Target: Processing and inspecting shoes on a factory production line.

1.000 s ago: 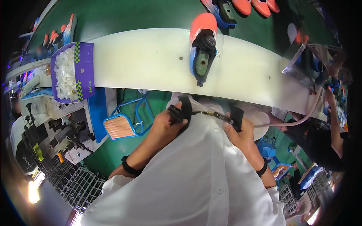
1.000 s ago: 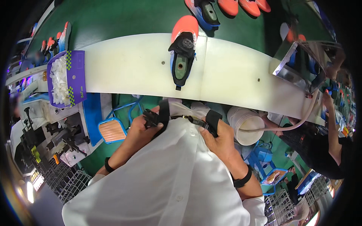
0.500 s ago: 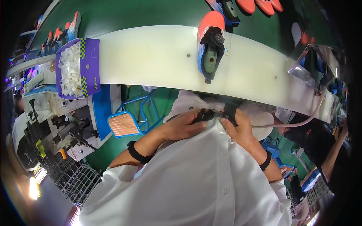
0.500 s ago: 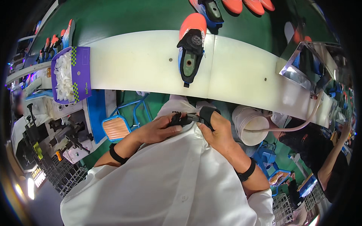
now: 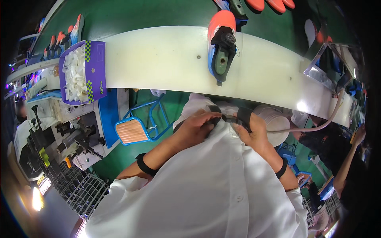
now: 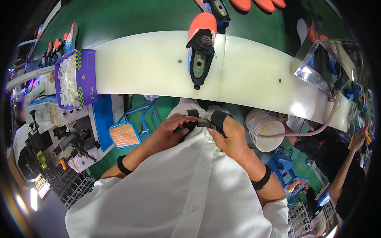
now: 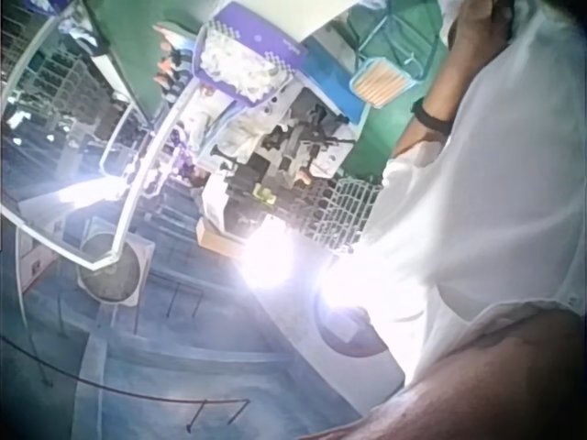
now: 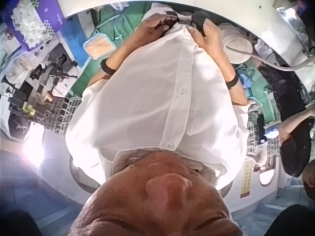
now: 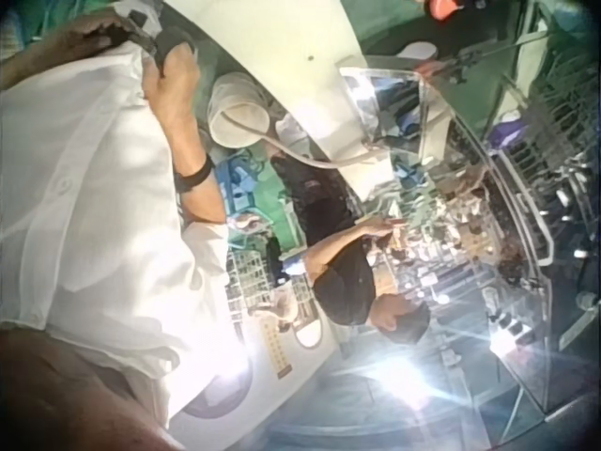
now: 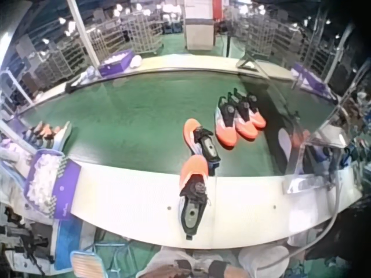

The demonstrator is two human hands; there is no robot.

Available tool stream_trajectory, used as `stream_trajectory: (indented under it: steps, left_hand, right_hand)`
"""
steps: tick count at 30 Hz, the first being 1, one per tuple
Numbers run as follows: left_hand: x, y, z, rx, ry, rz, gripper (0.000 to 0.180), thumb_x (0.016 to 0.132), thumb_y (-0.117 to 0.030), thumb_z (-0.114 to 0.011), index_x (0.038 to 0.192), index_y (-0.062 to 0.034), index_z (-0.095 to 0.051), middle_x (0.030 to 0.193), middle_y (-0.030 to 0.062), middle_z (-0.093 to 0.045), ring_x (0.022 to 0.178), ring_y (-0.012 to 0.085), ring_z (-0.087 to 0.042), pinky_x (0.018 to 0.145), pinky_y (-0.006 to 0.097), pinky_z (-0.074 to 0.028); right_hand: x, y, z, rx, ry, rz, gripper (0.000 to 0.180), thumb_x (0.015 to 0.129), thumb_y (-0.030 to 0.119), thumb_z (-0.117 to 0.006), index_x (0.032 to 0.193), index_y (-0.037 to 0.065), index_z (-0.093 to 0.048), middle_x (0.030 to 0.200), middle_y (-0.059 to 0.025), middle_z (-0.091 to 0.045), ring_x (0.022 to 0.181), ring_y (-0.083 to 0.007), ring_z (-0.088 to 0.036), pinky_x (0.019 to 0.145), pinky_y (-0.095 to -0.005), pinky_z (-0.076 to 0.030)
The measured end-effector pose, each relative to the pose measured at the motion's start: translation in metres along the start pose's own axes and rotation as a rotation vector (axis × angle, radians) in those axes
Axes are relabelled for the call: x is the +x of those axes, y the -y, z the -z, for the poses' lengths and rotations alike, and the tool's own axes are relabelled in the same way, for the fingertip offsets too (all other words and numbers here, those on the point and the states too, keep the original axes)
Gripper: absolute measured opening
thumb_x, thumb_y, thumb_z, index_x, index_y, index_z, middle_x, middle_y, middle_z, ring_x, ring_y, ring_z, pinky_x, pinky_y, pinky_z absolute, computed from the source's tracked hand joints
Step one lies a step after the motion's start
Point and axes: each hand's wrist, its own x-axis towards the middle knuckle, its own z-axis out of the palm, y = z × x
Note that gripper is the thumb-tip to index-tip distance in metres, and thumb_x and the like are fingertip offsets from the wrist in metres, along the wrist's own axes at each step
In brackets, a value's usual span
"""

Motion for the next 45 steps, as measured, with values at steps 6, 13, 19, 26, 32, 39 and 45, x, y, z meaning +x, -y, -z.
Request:
stream_trajectory:
  steps: [6,13,19,26,32,39,45]
  left_hand:
    - [-0.002,0.004,0.001,0.142,0.05,-0.077,0.048,0.084,-0.009,-0.059,0.129,-0.0028,-0.045,0.097,0.0129,-0.048,0.09,0.0266,-0.052,0.081,0.034,-0.044]
    - [-0.005,0.008,0.004,0.082,0.118,-0.128,0.058,0.085,-0.016,-0.061,0.136,-0.0046,-0.035,0.101,0.0167,-0.044,0.091,0.0303,-0.049,0.08,0.035,-0.043]
    - [-0.004,-0.01,0.004,0.333,0.062,-0.093,0.061,0.08,-0.015,-0.067,0.133,-0.006,-0.04,0.097,0.0151,-0.045,0.086,0.0298,-0.05,0.073,0.036,-0.045]
    - [0.002,-0.02,0.0,0.444,0.037,-0.027,0.06,0.075,-0.006,-0.067,0.13,-0.0043,-0.042,0.096,0.0167,-0.047,0.089,0.0333,-0.054,0.072,0.039,-0.046]
    - [0.008,-0.009,-0.002,0.336,-0.014,-0.064,0.066,0.071,0.006,-0.057,0.132,0.0038,-0.033,0.106,0.0232,-0.049,0.094,0.0398,-0.054,0.078,0.043,-0.046]
    - [0.015,-0.013,0.004,0.006,0.025,-0.007,0.072,0.073,0.002,-0.067,0.136,0.0012,-0.03,0.107,0.0165,-0.055,0.096,0.0266,-0.057,0.08,0.032,-0.045]
    - [0.008,0.001,0.03,-0.379,0.277,0.132,0.072,0.074,-0.002,-0.071,0.135,-0.0009,-0.033,0.099,0.0068,-0.056,0.089,0.0123,-0.055,0.082,0.025,-0.043]
  right_hand:
    - [-0.002,-0.001,0.001,-0.092,0.027,0.134,0.035,0.066,-0.004,-0.069,0.1,0.001,-0.063,0.091,-0.0153,-0.06,0.079,-0.0332,-0.061,0.068,-0.0352,-0.05]
    - [-0.001,-0.002,0.0,-0.129,0.033,0.155,0.037,0.065,-0.006,-0.068,0.101,0.001,-0.064,0.093,-0.0165,-0.06,0.081,-0.0334,-0.062,0.069,-0.0354,-0.051]
    - [0.003,0.0,-0.002,-0.167,-0.018,0.193,0.038,0.065,-0.01,-0.066,0.102,0.0,-0.064,0.093,-0.0167,-0.06,0.08,-0.0331,-0.062,0.068,-0.035,-0.051]
    - [0.007,0.002,-0.005,-0.145,0.03,0.17,0.039,0.065,-0.011,-0.065,0.102,0.001,-0.065,0.093,-0.0154,-0.059,0.077,-0.0312,-0.062,0.064,-0.0342,-0.051]
    - [0.011,0.003,-0.013,-0.103,0.113,0.229,0.04,0.065,-0.013,-0.064,0.103,0.002,-0.064,0.091,-0.0151,-0.059,0.074,-0.0302,-0.06,0.061,-0.0336,-0.049]
    - [0.012,0.002,-0.013,-0.025,0.148,0.214,0.041,0.067,-0.011,-0.064,0.106,0.003,-0.064,0.095,-0.0146,-0.057,0.08,-0.0279,-0.06,0.065,-0.0311,-0.049]
    - [0.013,-0.002,-0.005,0.186,0.262,0.096,0.041,0.071,0.003,-0.072,0.111,0.003,-0.062,0.104,-0.0133,-0.058,0.089,-0.0258,-0.06,0.075,-0.0313,-0.048]
